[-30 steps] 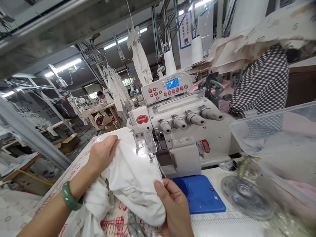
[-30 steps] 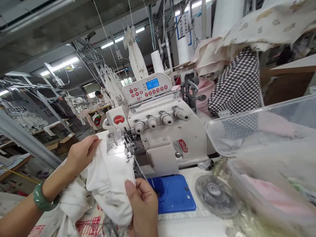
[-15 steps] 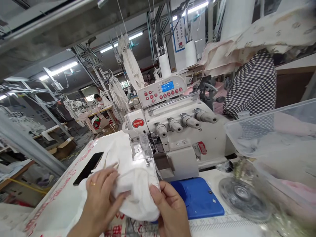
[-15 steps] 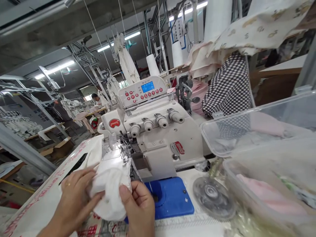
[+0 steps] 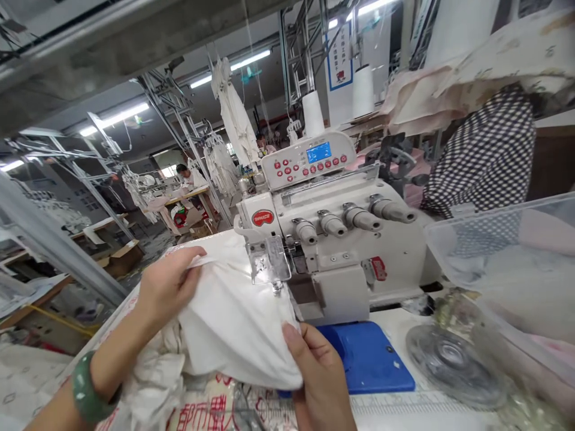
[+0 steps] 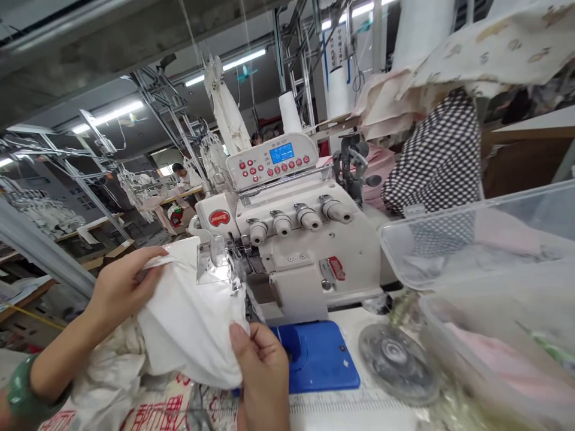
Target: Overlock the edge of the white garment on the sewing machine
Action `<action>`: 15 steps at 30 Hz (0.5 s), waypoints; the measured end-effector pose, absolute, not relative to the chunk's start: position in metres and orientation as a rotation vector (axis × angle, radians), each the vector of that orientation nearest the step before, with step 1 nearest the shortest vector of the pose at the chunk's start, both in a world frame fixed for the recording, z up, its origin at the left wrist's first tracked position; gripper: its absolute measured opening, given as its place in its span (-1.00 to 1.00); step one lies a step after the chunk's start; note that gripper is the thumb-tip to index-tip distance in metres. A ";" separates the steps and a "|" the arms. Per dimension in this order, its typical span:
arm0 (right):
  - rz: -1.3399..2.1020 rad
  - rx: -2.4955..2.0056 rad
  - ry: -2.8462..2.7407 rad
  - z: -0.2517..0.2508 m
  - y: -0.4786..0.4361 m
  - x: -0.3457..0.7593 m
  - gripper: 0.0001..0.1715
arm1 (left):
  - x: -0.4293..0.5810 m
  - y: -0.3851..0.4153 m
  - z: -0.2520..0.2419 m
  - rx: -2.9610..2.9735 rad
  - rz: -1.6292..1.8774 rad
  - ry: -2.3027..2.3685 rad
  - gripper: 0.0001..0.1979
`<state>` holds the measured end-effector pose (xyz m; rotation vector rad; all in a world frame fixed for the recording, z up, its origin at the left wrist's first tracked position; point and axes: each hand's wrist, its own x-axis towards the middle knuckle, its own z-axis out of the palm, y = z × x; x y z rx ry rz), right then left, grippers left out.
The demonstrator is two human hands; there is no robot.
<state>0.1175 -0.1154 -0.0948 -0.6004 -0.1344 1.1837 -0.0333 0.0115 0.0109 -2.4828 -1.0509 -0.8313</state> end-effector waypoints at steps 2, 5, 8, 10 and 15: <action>1.223 -0.573 -0.088 -0.093 -0.115 0.118 -0.61 | -0.031 0.010 0.005 -2.469 -0.802 -0.986 -0.71; 1.257 -0.551 -0.097 -0.094 -0.116 0.116 -0.60 | -0.034 0.000 -0.009 -2.619 -0.669 -1.052 -0.65; 1.233 -0.551 -0.170 -0.099 -0.118 0.113 -0.60 | -0.045 -0.006 -0.015 -2.852 -0.351 -1.180 -0.62; 1.220 -0.562 -0.196 -0.102 -0.119 0.111 -0.59 | -0.051 -0.002 -0.010 -2.819 -0.350 -1.253 -0.63; 1.208 -0.583 -0.190 -0.102 -0.121 0.111 -0.61 | -0.041 0.028 0.005 -2.357 -0.437 -1.337 -0.76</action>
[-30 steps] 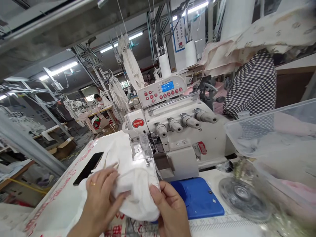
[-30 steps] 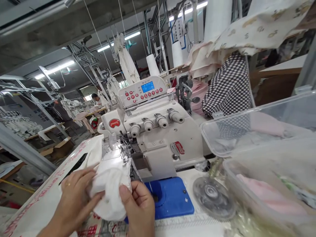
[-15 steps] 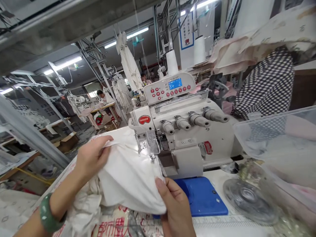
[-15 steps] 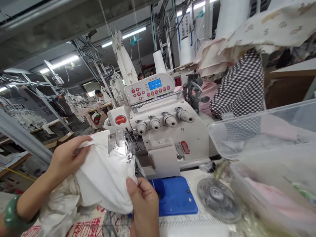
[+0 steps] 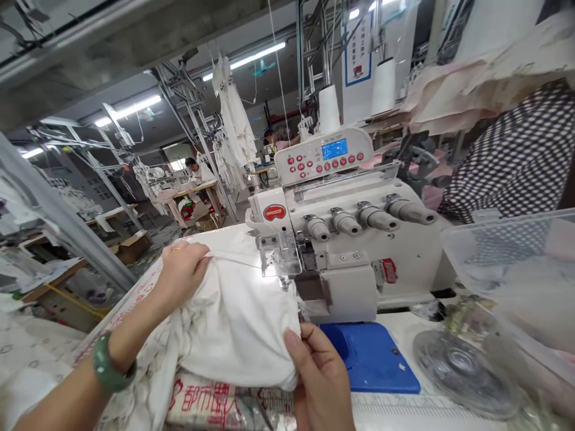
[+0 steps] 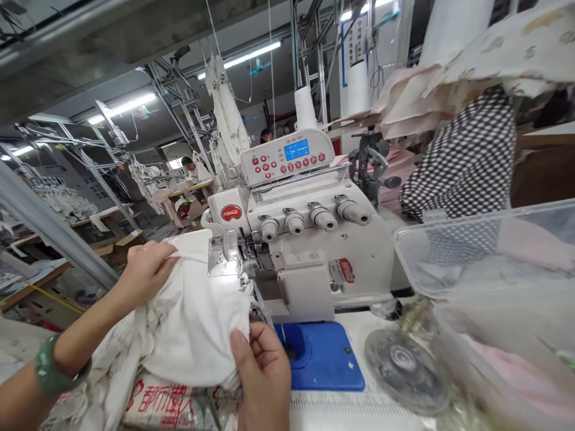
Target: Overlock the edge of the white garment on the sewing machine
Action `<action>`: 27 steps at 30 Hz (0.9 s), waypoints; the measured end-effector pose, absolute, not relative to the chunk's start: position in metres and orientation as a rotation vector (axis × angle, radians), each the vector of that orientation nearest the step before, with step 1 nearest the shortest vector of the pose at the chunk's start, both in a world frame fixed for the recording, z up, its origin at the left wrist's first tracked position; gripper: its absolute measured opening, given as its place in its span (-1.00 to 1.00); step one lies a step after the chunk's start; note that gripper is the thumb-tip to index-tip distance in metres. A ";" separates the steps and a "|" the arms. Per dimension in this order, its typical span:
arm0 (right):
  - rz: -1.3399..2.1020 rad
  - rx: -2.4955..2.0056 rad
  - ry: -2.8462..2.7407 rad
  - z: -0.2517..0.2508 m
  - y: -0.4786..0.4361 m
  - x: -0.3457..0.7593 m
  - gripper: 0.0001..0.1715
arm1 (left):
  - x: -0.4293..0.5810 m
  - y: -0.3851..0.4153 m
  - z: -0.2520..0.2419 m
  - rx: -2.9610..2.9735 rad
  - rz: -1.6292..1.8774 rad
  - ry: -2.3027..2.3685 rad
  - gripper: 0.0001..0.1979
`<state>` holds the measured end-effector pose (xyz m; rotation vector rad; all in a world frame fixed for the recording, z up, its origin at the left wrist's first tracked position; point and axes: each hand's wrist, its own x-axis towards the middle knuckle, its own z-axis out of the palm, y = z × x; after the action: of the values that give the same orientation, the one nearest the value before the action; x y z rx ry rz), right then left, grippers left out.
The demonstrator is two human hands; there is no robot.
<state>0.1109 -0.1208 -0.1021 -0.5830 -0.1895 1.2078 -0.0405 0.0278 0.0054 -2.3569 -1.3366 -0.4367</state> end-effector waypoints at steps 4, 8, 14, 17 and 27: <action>1.166 -0.627 -0.188 -0.102 -0.116 0.108 -0.59 | -0.019 0.047 -0.001 -2.351 -0.538 -1.343 -0.81; 1.111 -0.655 -0.201 -0.110 -0.109 0.102 -0.58 | -0.002 0.017 -0.010 -2.434 -0.802 -1.161 -0.77; 1.093 -0.614 -0.201 -0.110 -0.111 0.099 -0.64 | 0.020 -0.059 -0.017 -2.775 -0.804 -0.499 -0.83; 1.102 -0.616 -0.209 -0.106 -0.112 0.100 -0.66 | 0.019 -0.065 -0.026 -2.814 -0.818 -0.550 -0.78; 0.895 -0.891 -0.383 -0.111 -0.133 0.108 -0.73 | 0.033 0.026 -0.011 -3.146 -0.634 -1.039 -0.77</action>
<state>0.1084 -0.1328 -0.1107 -0.8906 -0.3834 0.8946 0.0330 0.0257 -0.0114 -3.1455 -1.0390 -0.6336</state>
